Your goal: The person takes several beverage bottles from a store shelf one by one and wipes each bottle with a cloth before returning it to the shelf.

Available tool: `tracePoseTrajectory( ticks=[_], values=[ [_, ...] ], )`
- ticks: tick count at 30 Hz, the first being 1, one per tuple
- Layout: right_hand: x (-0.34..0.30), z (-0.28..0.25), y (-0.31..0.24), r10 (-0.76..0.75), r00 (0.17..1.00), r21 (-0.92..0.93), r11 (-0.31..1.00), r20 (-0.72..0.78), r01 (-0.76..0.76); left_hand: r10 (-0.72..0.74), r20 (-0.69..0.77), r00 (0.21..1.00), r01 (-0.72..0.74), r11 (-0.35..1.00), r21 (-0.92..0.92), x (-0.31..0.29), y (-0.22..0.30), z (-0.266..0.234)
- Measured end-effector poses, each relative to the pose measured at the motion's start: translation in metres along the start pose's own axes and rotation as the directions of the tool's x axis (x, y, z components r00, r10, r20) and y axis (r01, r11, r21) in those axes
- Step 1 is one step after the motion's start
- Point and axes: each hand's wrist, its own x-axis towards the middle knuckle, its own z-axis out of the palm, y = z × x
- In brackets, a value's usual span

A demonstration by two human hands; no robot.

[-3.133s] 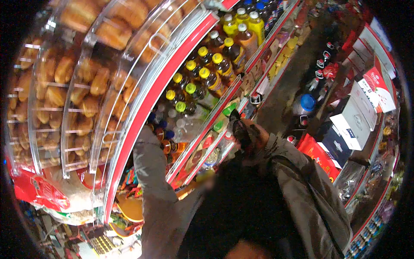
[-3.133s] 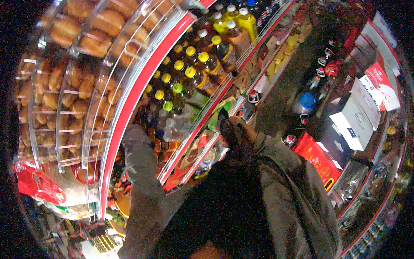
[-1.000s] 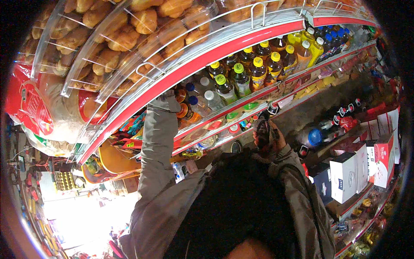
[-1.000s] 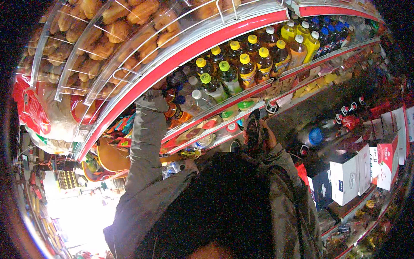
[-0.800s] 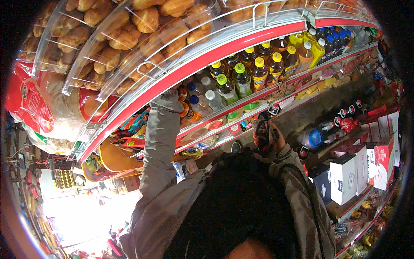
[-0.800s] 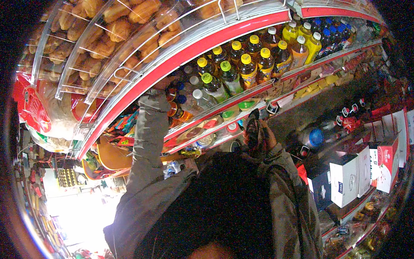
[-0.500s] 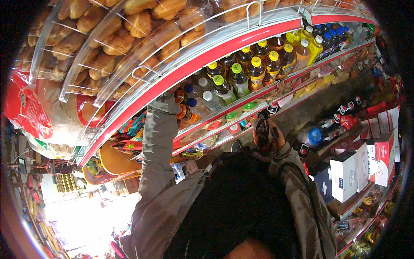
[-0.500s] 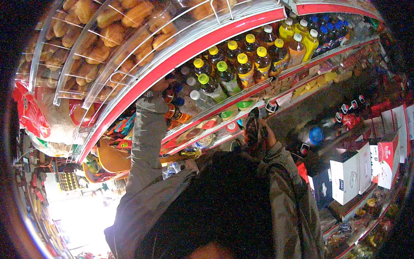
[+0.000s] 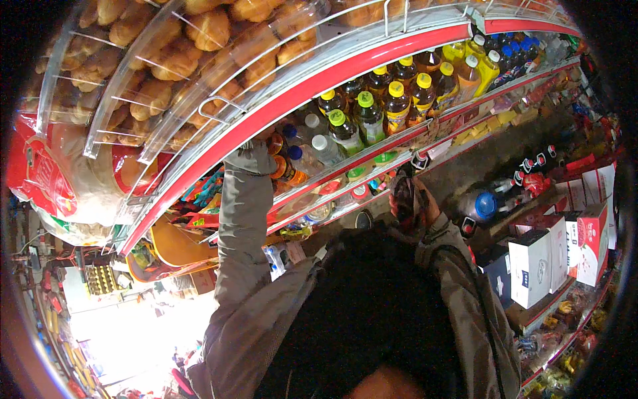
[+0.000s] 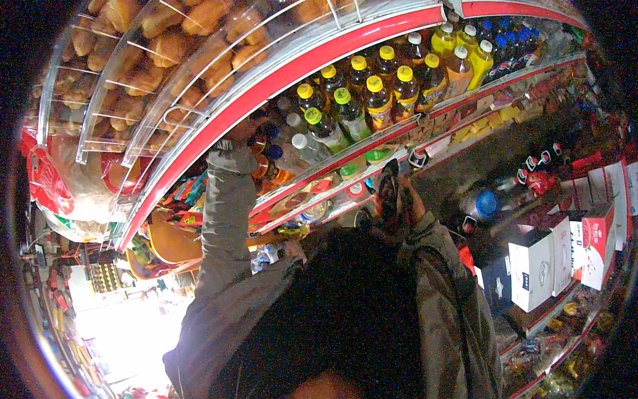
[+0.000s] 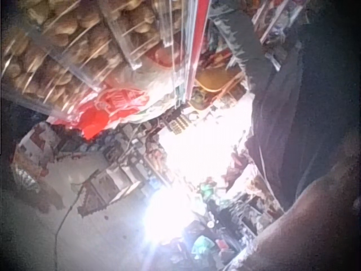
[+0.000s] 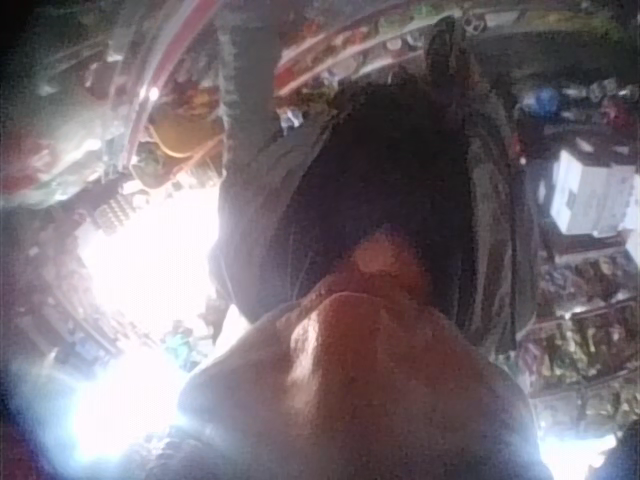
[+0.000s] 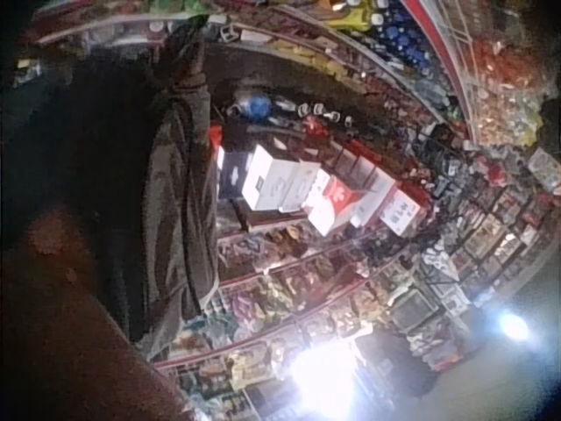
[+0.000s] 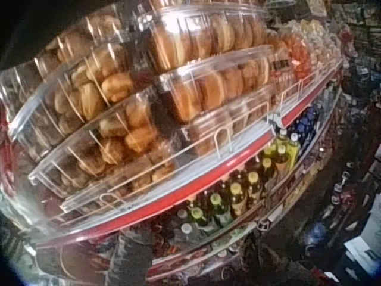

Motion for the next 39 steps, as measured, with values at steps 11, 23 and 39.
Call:
tracePoseTrajectory(
  ticks=[11, 23, 39],
  values=[
    [-0.001, 0.013, 0.001, -0.011, 0.998, 0.007, 1.0, -0.061, 0.011, 0.02, -0.042, 0.999, -0.021, 1.0, -0.021, -0.017, 0.01, -0.001],
    [0.001, 0.009, 0.0, 0.047, 0.999, 0.029, 0.999, -0.023, -0.046, 0.041, -0.071, 0.997, -0.045, 0.998, -0.051, -0.029, 0.021, -0.002],
    [0.008, 0.002, 0.005, 0.001, 0.991, -0.084, 0.996, 0.132, 0.011, 0.07, -0.05, 0.996, -0.073, 0.996, -0.058, -0.035, 0.021, -0.003]
  ],
)
